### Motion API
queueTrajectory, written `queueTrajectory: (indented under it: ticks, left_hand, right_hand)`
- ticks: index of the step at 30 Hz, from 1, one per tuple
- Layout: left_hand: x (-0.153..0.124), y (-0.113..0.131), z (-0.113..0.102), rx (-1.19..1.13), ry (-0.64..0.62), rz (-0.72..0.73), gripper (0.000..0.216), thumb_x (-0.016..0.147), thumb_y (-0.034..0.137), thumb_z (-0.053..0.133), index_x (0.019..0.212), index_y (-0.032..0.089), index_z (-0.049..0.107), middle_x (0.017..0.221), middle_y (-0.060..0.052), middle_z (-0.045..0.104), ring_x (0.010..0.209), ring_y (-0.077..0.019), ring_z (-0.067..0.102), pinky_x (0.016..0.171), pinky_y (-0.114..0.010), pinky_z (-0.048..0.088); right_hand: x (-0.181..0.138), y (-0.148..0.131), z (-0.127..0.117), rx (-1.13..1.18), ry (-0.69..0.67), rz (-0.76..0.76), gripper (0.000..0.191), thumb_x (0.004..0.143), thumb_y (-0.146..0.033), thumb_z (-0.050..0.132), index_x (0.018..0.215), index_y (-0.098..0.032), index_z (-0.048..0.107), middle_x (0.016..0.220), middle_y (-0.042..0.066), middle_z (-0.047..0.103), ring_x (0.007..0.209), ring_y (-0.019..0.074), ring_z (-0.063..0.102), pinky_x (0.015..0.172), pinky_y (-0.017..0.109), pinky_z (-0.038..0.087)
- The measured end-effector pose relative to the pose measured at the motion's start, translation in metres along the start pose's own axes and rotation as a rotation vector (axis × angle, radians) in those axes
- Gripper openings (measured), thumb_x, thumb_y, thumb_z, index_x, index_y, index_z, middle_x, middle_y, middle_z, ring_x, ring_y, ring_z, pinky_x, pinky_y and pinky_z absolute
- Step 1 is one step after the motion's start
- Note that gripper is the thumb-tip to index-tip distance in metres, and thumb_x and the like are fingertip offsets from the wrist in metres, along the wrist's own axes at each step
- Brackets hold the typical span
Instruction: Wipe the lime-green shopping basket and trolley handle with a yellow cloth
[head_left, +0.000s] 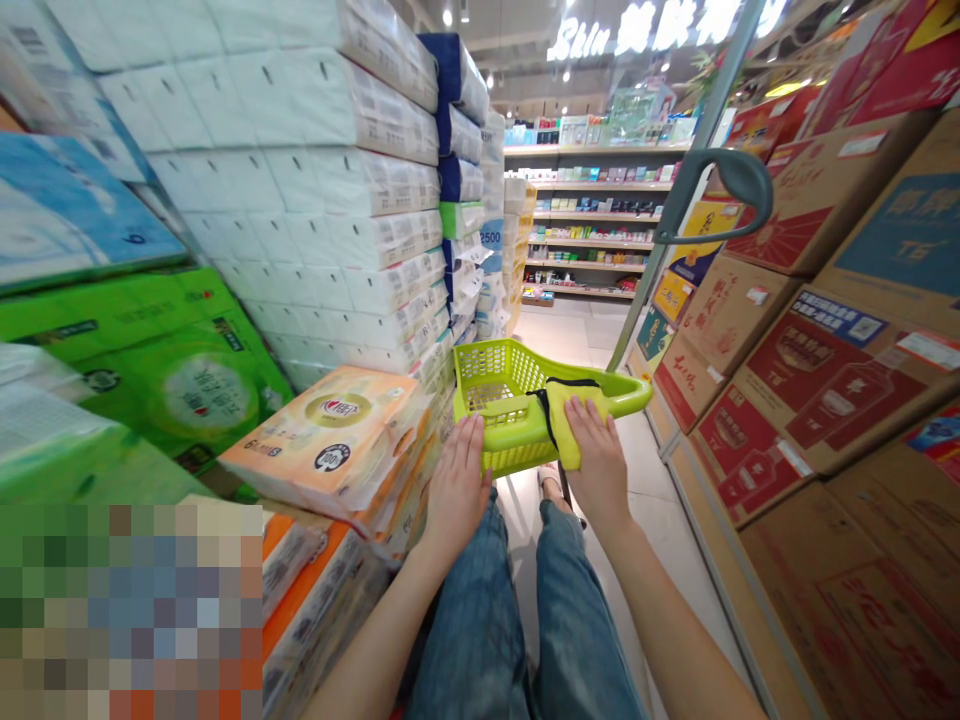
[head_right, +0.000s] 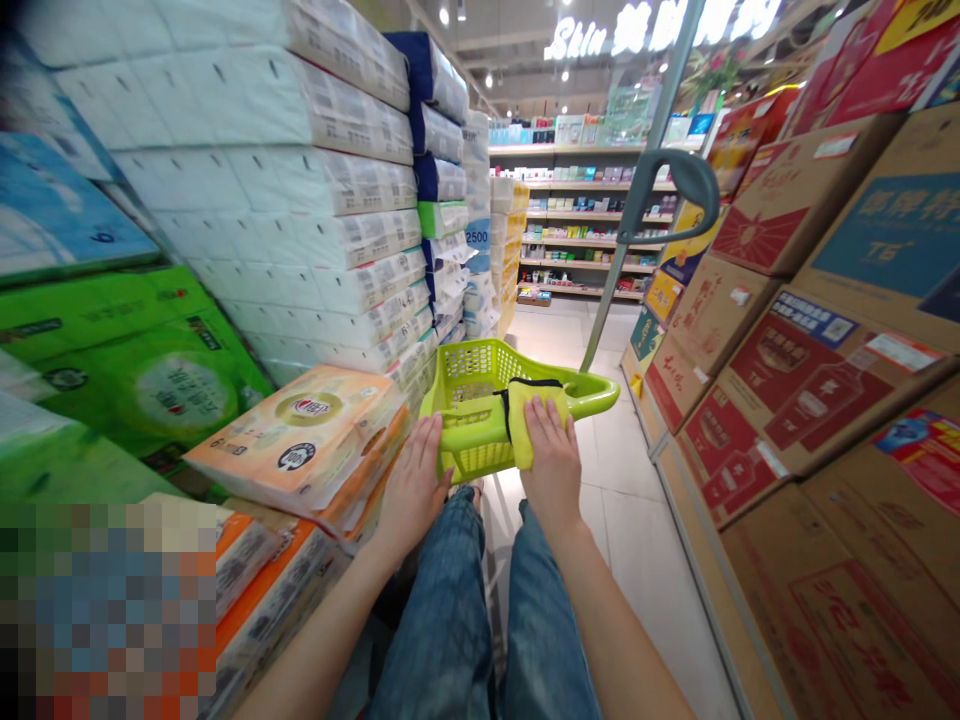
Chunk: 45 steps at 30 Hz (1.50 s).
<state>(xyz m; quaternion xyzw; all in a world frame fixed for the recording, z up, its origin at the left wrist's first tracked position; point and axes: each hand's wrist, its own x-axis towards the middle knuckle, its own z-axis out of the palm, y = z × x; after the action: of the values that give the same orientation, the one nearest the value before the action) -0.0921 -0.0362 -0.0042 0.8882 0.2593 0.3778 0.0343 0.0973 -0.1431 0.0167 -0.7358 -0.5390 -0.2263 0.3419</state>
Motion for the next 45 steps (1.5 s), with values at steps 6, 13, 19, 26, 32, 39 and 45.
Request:
queueTrajectory:
  ticks: [6, 13, 19, 26, 32, 39, 45]
  left_hand:
    - [-0.002, -0.004, 0.004, 0.024, 0.021, 0.020, 0.080, 0.084, 0.007, 0.048, 0.156, 0.016, 0.015, 0.156, -0.017, 0.038, 0.147, -0.0299, 0.033, 0.116, -0.051, 0.037]
    - [-0.003, -0.007, 0.001, 0.056, -0.017, 0.026, 0.080, 0.081, 0.007, 0.049, 0.155, 0.013, 0.019, 0.156, -0.017, 0.038, 0.147, -0.0289, 0.031, 0.117, -0.049, 0.036]
    - [0.000, -0.005, -0.002, 0.046, -0.034, 0.028, 0.084, 0.083, 0.007, 0.049, 0.157, 0.016, 0.012, 0.159, -0.014, 0.035, 0.148, -0.0284, 0.031, 0.118, -0.049, 0.035]
    - [-0.002, -0.003, 0.000, 0.042, -0.034, 0.004, 0.082, 0.083, 0.006, 0.048, 0.157, 0.015, 0.014, 0.159, -0.014, 0.033, 0.149, -0.0278, 0.027, 0.119, -0.048, 0.033]
    - [-0.005, -0.005, 0.004, 0.058, -0.002, 0.009, 0.079, 0.082, 0.006, 0.050, 0.154, 0.010, 0.019, 0.155, -0.021, 0.037, 0.147, -0.0312, 0.031, 0.116, -0.051, 0.036]
    - [-0.001, 0.000, -0.001, 0.039, -0.020, -0.005, 0.078, 0.086, 0.008, 0.048, 0.156, 0.015, 0.014, 0.158, -0.015, 0.035, 0.149, -0.0275, 0.027, 0.119, -0.049, 0.034]
    - [-0.001, 0.002, 0.002, 0.031, 0.006, -0.020, 0.081, 0.085, 0.008, 0.050, 0.157, 0.016, 0.013, 0.158, -0.015, 0.035, 0.149, -0.0276, 0.028, 0.118, -0.050, 0.034]
  right_hand:
    - [-0.007, -0.069, 0.024, 0.126, -0.125, -0.157, 0.067, 0.082, -0.007, 0.045, 0.148, -0.015, 0.042, 0.152, 0.008, 0.047, 0.145, 0.0253, 0.036, 0.123, 0.049, 0.022]
    - [-0.003, -0.046, 0.012, 0.161, -0.224, -0.385, 0.068, 0.084, -0.008, 0.044, 0.152, -0.014, 0.036, 0.154, 0.009, 0.043, 0.147, 0.0217, 0.033, 0.122, 0.046, 0.025]
    - [0.005, 0.010, -0.006, 0.076, -0.125, -0.205, 0.072, 0.080, -0.006, 0.046, 0.151, -0.015, 0.038, 0.151, 0.011, 0.047, 0.145, 0.0252, 0.037, 0.121, 0.051, 0.027]
    - [-0.008, -0.035, 0.021, 0.131, -0.014, -0.084, 0.073, 0.079, -0.006, 0.045, 0.152, -0.012, 0.036, 0.152, 0.013, 0.045, 0.147, 0.0265, 0.032, 0.121, 0.054, 0.026]
    - [-0.011, -0.068, 0.025, 0.216, -0.157, -0.289, 0.065, 0.085, -0.011, 0.043, 0.149, -0.008, 0.039, 0.154, 0.013, 0.043, 0.147, 0.0220, 0.031, 0.122, 0.046, 0.027]
    - [-0.004, 0.005, -0.005, 0.135, -0.143, -0.330, 0.067, 0.085, -0.013, 0.045, 0.152, -0.014, 0.036, 0.151, 0.012, 0.047, 0.145, 0.0243, 0.037, 0.120, 0.051, 0.029]
    - [-0.008, -0.005, 0.006, 0.124, 0.009, -0.057, 0.076, 0.080, -0.007, 0.045, 0.154, -0.016, 0.031, 0.153, 0.013, 0.044, 0.146, 0.0265, 0.035, 0.120, 0.056, 0.027]
